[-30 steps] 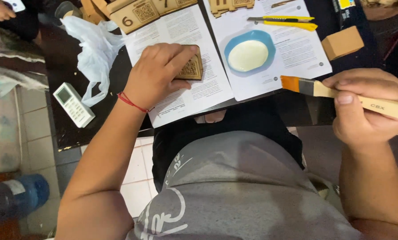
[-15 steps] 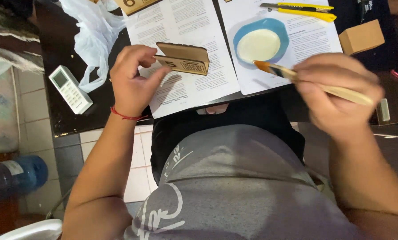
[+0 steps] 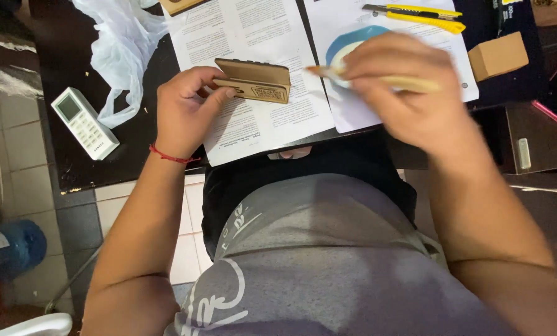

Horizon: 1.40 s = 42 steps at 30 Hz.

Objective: Applying glue to the edges of laser-cut wooden pieces using a brush.

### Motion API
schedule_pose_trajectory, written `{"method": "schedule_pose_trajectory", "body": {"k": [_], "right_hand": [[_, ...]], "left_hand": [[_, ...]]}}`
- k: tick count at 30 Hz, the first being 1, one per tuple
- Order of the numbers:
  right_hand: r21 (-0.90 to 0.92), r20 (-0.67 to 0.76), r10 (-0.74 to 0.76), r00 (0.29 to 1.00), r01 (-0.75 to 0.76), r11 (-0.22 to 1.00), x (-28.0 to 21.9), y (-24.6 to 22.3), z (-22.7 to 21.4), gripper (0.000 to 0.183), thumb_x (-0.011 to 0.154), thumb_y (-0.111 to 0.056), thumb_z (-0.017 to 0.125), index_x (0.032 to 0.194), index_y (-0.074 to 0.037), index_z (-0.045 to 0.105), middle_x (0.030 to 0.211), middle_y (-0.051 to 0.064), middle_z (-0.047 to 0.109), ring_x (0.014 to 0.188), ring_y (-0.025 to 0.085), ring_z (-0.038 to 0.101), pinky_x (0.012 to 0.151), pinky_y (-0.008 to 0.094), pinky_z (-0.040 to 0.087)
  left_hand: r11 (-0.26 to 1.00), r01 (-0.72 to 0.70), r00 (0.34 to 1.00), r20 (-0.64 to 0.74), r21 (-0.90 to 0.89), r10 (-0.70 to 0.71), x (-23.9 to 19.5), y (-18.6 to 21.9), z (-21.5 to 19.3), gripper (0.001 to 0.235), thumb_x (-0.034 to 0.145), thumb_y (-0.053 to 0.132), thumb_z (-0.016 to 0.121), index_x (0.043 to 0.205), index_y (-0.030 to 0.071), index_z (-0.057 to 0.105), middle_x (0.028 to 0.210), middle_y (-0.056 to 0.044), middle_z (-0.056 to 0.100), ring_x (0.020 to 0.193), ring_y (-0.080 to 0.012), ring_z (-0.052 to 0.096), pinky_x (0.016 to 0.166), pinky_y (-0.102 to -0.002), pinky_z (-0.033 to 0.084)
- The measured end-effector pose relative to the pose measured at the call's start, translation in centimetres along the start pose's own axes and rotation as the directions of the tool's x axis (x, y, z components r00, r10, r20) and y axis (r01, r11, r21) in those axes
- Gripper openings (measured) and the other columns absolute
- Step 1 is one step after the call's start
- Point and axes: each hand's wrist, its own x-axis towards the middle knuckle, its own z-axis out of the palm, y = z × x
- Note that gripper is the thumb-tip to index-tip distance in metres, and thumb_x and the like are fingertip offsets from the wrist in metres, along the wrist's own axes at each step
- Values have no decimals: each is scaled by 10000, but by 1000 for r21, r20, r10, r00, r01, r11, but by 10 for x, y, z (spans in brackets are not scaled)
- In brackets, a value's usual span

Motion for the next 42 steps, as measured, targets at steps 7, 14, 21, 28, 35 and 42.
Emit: {"method": "schedule_pose_trajectory", "body": {"k": [7, 14, 21, 28, 35, 42], "right_hand": [[-143, -35, 106, 994, -110, 984, 13, -44, -5, 251, 978, 129, 413, 1127, 132, 615, 1026, 251, 645, 915, 321, 629, 853, 403, 525], [-306, -147, 213, 966, -249, 919, 17, -47, 11, 173, 960, -142, 751, 1085, -43, 684, 1031, 93, 733, 929, 261, 678, 824, 383, 501], [-307, -244, 137, 960, -210, 928, -4, -67, 0, 126, 986, -4, 741, 876, -3, 679, 766, 101, 656, 688, 228, 578, 659, 348, 435], [-188, -299, 235, 925, -299, 935, -100, -49, -43, 349, 1084, -109, 450, 841, 71, 625, 779, 183, 622, 773, 302, 625, 763, 399, 503], [-579, -325, 625, 710, -672, 462, -219, -15, -71, 543, 1105, -284, 301, 978, -64, 781, 793, 93, 645, 746, 267, 607, 650, 404, 425], [-369, -341, 484, 806, -589, 720, -142, -49, -77, 210, 1158, -2, 527, 1229, 146, 660, 957, 205, 644, 783, 238, 599, 685, 330, 487]], "left_hand": [[999, -36, 990, -134, 17, 38, -4, 36, -20, 137, 931, 49, 804, 1000, 36, 687, 903, -66, 680, 770, -136, 584, 683, -266, 461], [965, -264, 961, -90, -10, 262, -3, 103, -18, 112, 915, 61, 771, 906, -10, 684, 853, -120, 687, 766, -235, 638, 762, -339, 513], [947, -320, 947, -30, -3, 320, -4, 124, 0, 88, 931, 59, 757, 881, 23, 694, 842, -77, 697, 733, -216, 615, 769, -344, 495], [940, -330, 943, -10, 83, 332, 5, 100, 2, 103, 958, 93, 765, 900, 33, 704, 880, -72, 709, 794, -230, 649, 802, -341, 508], [974, -223, 974, 56, 46, 221, 54, 61, 12, 84, 1090, 41, 558, 1144, -13, 593, 907, -70, 617, 797, -179, 588, 673, -311, 469], [890, 14, 998, 65, -456, 18, 111, 20, 28, 195, 1134, 96, 564, 942, 122, 537, 803, 25, 458, 735, -76, 455, 645, -254, 614]]}}
